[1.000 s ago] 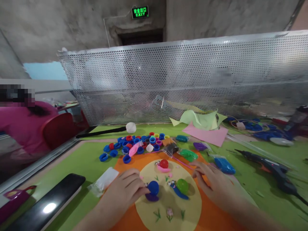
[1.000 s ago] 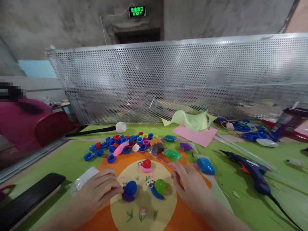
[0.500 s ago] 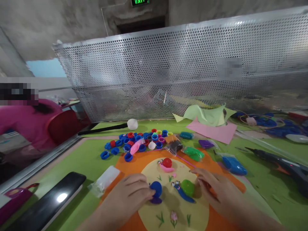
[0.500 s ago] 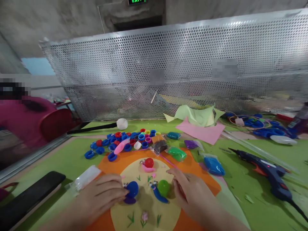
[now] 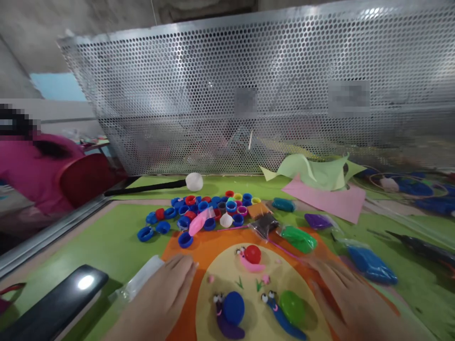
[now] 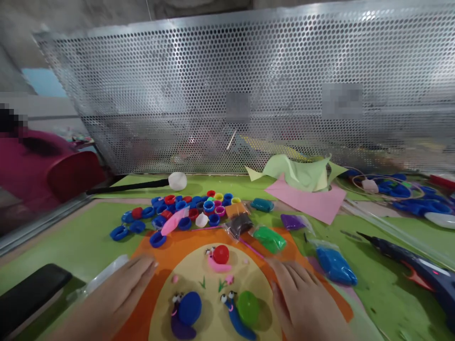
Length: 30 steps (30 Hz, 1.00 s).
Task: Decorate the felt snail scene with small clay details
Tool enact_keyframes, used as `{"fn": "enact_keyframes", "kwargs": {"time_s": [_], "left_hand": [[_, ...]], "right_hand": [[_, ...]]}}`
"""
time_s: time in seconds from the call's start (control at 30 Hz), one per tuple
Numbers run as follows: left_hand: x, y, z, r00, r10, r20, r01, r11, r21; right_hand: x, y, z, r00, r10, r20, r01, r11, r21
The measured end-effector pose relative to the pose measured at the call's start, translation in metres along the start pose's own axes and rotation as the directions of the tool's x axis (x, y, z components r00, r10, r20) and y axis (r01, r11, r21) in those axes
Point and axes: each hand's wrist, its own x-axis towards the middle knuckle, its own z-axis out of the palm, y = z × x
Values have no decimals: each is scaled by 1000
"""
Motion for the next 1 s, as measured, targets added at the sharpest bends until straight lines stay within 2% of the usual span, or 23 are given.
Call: {"fn": "enact_keyframes", "kwargs": {"time_s": [0.17,0.27,0.4,0.57,0.67,0.83,1.0], "left_hand": [[2,7,0,973,-109,202,117,993,-27],[3,7,0,963,-118,243,128,991,-26],[4,2,-1,967,-17,254,28,999,-38],[2,9,-6,965,-52,256,49,999,21],[0,15,-9,964,0,264,-33,992,120],[-3,12,-5,970,107,219,-159,959,233],[-3,11,-2,972,111,208,-167,948,273]], "right_hand": [[1,2,2,1000,-7,-25,5,997,-82],[1,4,3,1000,-4,-27,2,997,-82],[2,4,2,1000,21,5,-21,1000,-21],[1,4,2,999,18,43,-20,999,37],[0,4,3,998,19,64,-22,999,45],[-2,2,6,976,62,209,-75,996,53],[-2,0,5,959,93,267,-110,993,52]]}}
